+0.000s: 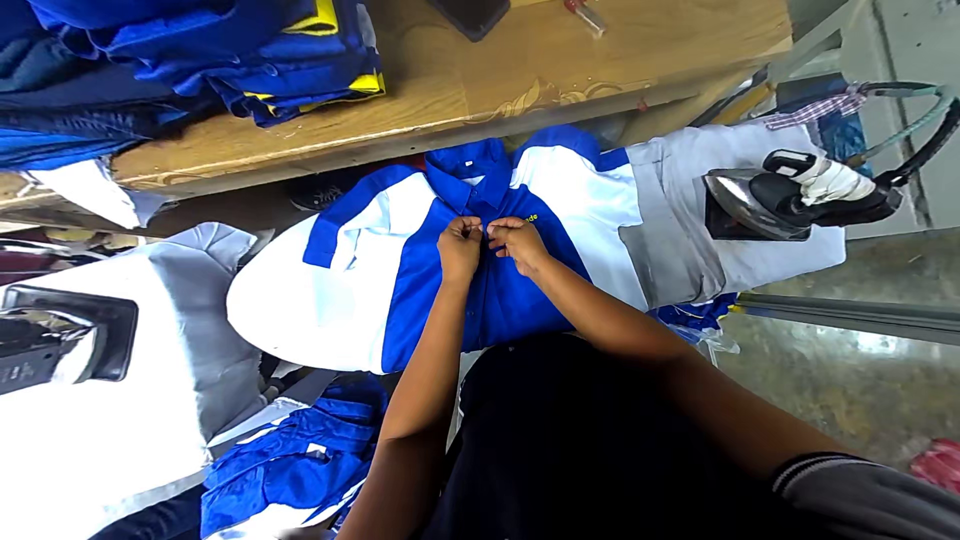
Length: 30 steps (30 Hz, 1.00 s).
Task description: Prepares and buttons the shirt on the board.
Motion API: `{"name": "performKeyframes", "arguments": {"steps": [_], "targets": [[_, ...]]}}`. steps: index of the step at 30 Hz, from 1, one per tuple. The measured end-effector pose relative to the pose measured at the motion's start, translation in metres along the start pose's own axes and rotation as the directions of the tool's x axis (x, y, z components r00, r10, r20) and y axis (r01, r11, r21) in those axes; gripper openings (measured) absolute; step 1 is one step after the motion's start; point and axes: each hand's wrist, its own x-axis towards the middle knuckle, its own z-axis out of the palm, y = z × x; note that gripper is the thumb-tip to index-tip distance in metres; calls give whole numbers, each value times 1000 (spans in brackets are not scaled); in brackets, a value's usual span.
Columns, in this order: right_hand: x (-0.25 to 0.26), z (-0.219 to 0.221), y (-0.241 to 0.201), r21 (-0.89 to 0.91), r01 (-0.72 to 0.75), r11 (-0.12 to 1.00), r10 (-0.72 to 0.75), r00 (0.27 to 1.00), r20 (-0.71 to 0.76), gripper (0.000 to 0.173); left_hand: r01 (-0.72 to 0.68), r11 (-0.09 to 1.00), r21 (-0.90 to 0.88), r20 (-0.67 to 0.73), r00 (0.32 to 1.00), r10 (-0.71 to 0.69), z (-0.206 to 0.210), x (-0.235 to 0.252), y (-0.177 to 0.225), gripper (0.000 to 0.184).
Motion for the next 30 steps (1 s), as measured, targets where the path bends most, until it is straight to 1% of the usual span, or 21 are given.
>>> {"name": "performKeyframes", "arguments": {"steps": [3,5,8,11,13,15,18,21,30], "targets": [[2,2,1,-23,23,999,-24,1000,-9,17,16,1000,-8,0,1000,-16,-1,-2,1,20],[2,5,3,-55,67,996,-68,997,-31,16,44,998,-55,10,999,-43,-3,-4,3,21],[7,11,11,-173,188,967,-202,977,-66,16,94,986,-135,11,996,-93,-5,-5,8,20],[4,15,14,-317,280,906,-315,947,-64,18,105,985,-138,-9,994,-108,-5,-2,7,17],[2,18,17,-363,315,877,-362,930,-67,18,113,985,-132,-28,993,-118,-5,0,7,13],[1,19,20,-372,340,864,-391,918,-67,18,119,983,-139,-40,991,-126,-5,1,8,10],[-1,19,22,-382,372,846,-420,906,-47,20,115,975,-188,-45,991,-126,-6,0,8,9],[0,18,25,-387,407,827,-455,890,-35,20,126,964,-233,-64,987,-145,-5,0,9,8],[2,18,30,-364,478,799,-518,856,-13,18,135,958,-252,-69,985,-157,-4,0,11,7]]}}
